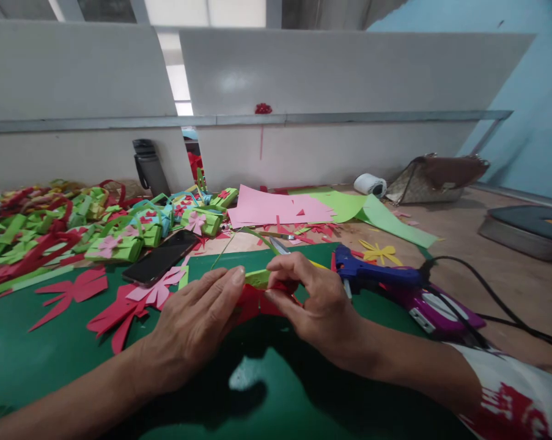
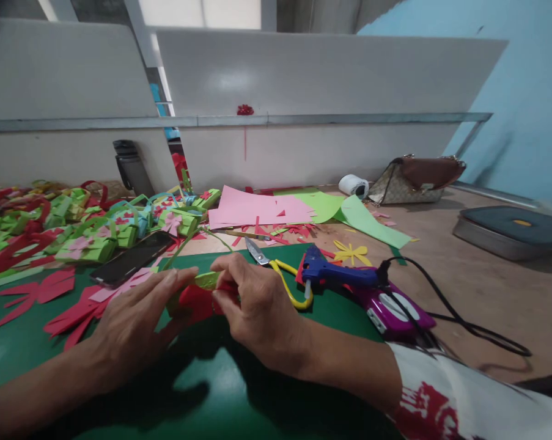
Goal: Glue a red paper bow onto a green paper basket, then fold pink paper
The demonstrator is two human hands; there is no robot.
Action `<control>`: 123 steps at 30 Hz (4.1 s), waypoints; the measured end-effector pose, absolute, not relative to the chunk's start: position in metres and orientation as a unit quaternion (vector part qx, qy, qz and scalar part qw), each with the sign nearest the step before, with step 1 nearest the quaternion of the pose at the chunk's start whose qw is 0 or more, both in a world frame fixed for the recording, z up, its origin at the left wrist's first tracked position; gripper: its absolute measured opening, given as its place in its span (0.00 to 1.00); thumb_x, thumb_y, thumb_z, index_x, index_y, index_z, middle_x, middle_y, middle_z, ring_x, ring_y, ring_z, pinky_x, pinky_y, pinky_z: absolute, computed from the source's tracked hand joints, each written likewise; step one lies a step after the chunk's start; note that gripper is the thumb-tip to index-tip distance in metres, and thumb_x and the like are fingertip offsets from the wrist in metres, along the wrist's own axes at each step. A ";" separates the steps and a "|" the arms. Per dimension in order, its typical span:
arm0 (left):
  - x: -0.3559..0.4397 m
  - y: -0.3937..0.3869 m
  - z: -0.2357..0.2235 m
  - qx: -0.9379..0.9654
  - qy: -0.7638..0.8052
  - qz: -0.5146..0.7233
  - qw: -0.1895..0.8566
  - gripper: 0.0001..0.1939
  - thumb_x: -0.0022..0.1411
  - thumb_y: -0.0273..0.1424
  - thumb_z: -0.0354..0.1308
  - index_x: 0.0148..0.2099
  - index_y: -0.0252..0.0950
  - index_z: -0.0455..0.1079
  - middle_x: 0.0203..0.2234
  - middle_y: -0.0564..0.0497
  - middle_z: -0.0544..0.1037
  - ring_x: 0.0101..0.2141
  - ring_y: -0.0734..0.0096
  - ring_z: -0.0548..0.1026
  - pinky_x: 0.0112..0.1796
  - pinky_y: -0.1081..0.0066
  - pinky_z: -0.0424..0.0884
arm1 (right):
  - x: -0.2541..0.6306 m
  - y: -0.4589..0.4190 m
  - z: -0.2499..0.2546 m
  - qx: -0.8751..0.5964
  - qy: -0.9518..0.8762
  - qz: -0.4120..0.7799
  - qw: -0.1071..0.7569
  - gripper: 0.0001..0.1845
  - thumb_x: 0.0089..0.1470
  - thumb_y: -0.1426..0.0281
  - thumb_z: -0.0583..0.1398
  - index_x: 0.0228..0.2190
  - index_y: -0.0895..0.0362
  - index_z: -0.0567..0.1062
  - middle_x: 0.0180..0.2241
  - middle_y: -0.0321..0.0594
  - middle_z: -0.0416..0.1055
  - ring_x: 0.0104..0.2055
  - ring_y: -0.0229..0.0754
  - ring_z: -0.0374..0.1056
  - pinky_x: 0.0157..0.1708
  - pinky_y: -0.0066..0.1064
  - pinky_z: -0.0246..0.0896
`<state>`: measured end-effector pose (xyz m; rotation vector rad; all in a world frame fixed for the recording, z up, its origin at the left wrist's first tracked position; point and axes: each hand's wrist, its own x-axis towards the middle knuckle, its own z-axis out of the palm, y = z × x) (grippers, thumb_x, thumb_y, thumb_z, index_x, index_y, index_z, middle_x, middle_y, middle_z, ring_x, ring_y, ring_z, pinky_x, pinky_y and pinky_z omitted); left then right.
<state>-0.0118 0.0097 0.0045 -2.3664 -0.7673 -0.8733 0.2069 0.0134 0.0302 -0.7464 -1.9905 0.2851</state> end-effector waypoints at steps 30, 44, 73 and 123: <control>-0.017 0.001 0.000 -0.893 -0.229 -0.275 0.273 0.27 0.61 0.19 0.56 0.61 0.29 0.56 0.54 0.34 0.72 0.59 0.53 0.64 0.53 0.56 0.69 | 0.210 0.013 0.032 -0.328 -0.835 0.037 0.440 0.11 0.53 0.78 0.54 0.39 0.56 0.66 0.27 0.37 0.72 0.27 0.39 0.69 0.28 0.29 0.62; -0.017 -0.002 -0.002 -0.900 -0.213 -0.275 0.263 0.28 0.61 0.18 0.56 0.62 0.28 0.57 0.56 0.33 0.69 0.60 0.49 0.62 0.53 0.56 0.67 | 0.208 0.010 0.036 -0.345 -0.838 0.016 0.422 0.11 0.51 0.79 0.56 0.38 0.59 0.68 0.27 0.40 0.73 0.27 0.40 0.69 0.27 0.30 0.60; -0.016 0.002 -0.013 -0.895 -0.228 -0.295 0.246 0.28 0.63 0.19 0.55 0.64 0.28 0.55 0.57 0.38 0.68 0.60 0.55 0.62 0.58 0.60 0.62 | 0.207 0.010 0.039 -0.384 -0.849 -0.060 0.357 0.11 0.50 0.79 0.59 0.38 0.62 0.70 0.33 0.46 0.73 0.34 0.48 0.69 0.33 0.38 0.66; -0.012 0.003 -0.007 -0.894 -0.236 -0.298 0.237 0.28 0.65 0.20 0.53 0.65 0.28 0.53 0.54 0.39 0.71 0.58 0.58 0.64 0.54 0.61 0.67 | 0.204 0.018 0.036 -0.397 -0.848 -0.012 0.352 0.03 0.51 0.76 0.61 0.30 0.59 0.75 0.42 0.49 0.67 0.48 0.51 0.61 0.49 0.46 0.57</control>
